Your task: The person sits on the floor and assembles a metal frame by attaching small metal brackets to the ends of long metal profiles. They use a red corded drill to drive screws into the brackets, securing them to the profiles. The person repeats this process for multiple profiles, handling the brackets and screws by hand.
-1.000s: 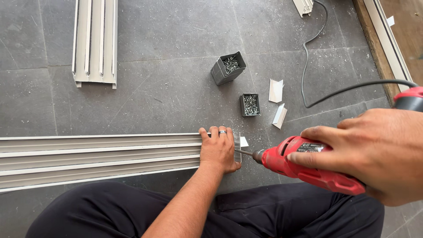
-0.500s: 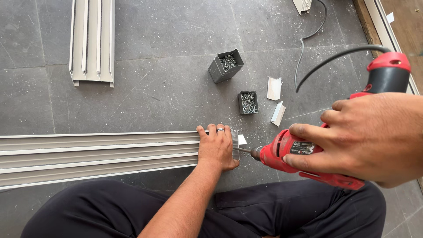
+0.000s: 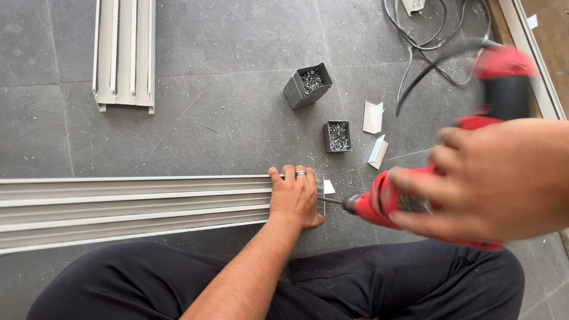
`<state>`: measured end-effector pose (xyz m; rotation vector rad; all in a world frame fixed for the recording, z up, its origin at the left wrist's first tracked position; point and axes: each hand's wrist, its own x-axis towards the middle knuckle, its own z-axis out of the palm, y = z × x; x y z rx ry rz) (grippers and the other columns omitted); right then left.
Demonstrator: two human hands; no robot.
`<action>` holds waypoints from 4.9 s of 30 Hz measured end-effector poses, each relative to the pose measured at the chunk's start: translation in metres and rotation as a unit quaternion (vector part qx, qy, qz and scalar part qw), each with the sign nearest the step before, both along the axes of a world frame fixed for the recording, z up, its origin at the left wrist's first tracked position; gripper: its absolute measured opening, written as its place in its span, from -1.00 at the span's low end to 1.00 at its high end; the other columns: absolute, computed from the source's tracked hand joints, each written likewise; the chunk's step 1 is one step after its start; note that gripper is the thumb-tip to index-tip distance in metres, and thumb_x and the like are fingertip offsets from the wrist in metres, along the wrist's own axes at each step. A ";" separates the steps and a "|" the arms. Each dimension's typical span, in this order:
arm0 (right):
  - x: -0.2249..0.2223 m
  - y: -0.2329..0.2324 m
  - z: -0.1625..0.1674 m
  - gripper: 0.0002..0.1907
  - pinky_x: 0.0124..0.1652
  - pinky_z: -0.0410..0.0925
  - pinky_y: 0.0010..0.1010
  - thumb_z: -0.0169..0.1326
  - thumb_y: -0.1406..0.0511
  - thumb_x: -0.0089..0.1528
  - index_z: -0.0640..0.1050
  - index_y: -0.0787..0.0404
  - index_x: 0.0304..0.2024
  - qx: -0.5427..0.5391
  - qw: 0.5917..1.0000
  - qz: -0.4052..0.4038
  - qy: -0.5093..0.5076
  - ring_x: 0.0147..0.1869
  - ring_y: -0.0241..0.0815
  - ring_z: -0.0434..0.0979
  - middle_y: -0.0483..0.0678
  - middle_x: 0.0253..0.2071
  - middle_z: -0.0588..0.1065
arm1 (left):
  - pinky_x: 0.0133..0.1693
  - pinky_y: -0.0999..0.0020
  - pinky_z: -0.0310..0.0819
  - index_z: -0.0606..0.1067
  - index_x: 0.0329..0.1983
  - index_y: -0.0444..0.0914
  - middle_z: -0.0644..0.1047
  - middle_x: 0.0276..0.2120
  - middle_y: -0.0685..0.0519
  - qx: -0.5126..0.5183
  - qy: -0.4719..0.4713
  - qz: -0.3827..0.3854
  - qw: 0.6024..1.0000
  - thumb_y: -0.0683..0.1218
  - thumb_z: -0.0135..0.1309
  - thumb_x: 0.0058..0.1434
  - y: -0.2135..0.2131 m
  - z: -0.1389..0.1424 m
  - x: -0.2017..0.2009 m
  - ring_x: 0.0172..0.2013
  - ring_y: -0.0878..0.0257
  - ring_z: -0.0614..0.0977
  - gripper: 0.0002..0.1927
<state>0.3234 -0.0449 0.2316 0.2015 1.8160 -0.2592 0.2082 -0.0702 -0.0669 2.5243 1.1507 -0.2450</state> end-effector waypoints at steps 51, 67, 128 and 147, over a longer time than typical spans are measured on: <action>0.176 -0.063 -0.369 0.05 0.12 0.51 -0.16 0.26 0.29 0.00 0.16 -0.42 0.48 0.613 0.587 -0.467 0.249 0.17 0.07 0.60 0.00 0.49 0.24 | 0.25 -0.23 0.19 0.11 0.45 0.03 0.12 0.48 -0.05 0.125 -0.284 0.847 0.432 0.17 0.32 0.08 0.124 -0.019 -0.194 0.43 -0.06 0.13 -0.07; 0.145 -0.085 -0.338 -0.15 0.35 0.18 0.01 0.21 -0.11 0.01 0.37 -0.11 0.33 0.643 0.486 -0.445 0.392 0.47 0.12 0.26 0.10 0.39 0.28 | 0.15 0.26 0.58 0.46 0.19 -0.37 0.57 0.14 -0.13 -0.062 -0.607 0.790 0.067 0.42 -0.29 0.33 0.123 -0.028 -0.239 0.09 0.03 0.67 -0.16; 0.030 -0.074 -0.370 -0.55 0.01 0.45 -0.26 0.28 0.27 0.06 0.60 0.00 0.03 0.414 0.313 -0.737 0.434 -0.03 -0.01 0.61 -0.04 0.09 0.53 | 0.27 -0.29 0.05 0.00 0.51 -0.01 0.23 0.35 -0.05 0.050 0.159 0.023 0.986 0.38 0.42 -0.12 0.048 0.028 -0.128 0.35 0.03 0.25 0.24; 0.161 -0.013 -0.348 -0.74 -0.11 0.46 -0.29 0.23 0.31 0.19 0.65 0.18 -0.06 0.531 0.074 -0.706 0.463 -0.15 -0.15 0.64 -0.03 -0.16 0.63 | 0.34 -0.40 -0.14 -0.07 0.54 0.15 0.15 0.44 -0.03 -0.018 0.159 0.048 0.986 0.57 0.32 -0.20 0.049 0.020 -0.130 0.44 -0.01 0.13 0.32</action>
